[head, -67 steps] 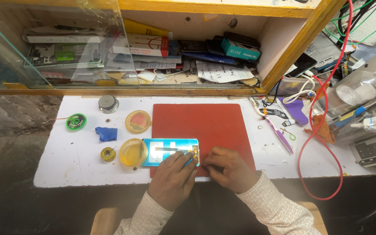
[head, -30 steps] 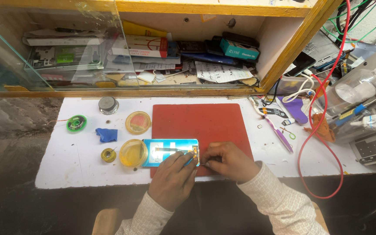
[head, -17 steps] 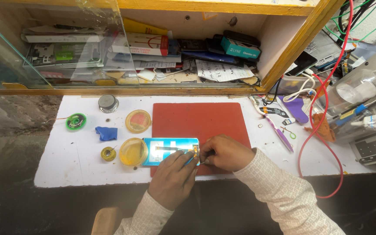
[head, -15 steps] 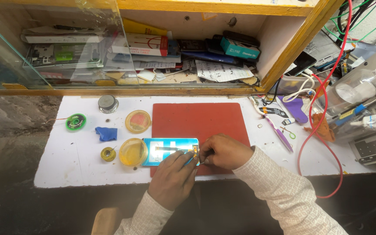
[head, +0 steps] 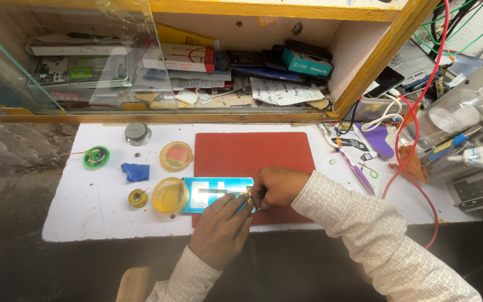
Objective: The person works on a smartphone lying screen-up on a red mat at a repair workbench. They hold the phone steady with one hand while using a small hand tool to work along the phone's edge, occasionally repositioning the phone and pressing on it with the palm.
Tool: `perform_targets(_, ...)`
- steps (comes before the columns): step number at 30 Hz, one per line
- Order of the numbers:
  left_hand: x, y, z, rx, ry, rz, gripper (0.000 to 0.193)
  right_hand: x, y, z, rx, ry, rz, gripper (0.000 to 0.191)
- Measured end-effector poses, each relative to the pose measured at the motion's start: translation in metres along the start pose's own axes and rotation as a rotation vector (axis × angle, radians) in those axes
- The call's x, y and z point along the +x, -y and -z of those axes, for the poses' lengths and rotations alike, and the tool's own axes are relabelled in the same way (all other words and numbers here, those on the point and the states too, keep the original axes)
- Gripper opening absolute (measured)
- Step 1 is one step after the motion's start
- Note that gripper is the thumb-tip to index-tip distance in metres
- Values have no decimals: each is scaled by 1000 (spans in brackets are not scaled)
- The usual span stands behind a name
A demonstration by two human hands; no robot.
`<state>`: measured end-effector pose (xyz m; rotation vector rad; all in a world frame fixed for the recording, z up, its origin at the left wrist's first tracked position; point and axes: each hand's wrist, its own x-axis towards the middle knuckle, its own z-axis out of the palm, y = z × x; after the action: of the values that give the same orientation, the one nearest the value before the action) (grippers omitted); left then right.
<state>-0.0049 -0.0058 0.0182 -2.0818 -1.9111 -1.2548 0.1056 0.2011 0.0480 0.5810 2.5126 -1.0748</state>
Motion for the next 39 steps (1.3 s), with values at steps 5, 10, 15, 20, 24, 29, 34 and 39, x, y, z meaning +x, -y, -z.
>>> perform_targets(5, 0, 0, 0, 3, 5, 5, 32, 2, -2, -1, 11, 16, -15, 9)
perform_targets(10, 0, 0, -1, 16, -4, -1, 32, -3, -7, -1, 72, 20, 71, 7)
perform_targets(15, -1, 1, -1, 23, -7, -14, 32, -24, -16, -1, 226, -6, 192, 7)
perform_targets(20, -2, 3, -3, 29, -11, -11, 31, -46, -11, -10, 223, -174, 232, 6)
perform_targets(24, -2, 3, -3, 19, 7, -11, 31, -52, -1, -23, 122, -378, 148, 6)
perform_targets(29, -1, 2, -2, 20, 11, -9, 32, -49, 3, -21, 136, -358, 151, 7)
perform_targets(34, -1, 2, -1, 14, -2, -13, 32, -47, 4, -20, 111, -350, 151, 6)
perform_targets(39, -2, 2, -2, 15, -1, -13, 32, -46, 8, -19, 112, -344, 132, 6)
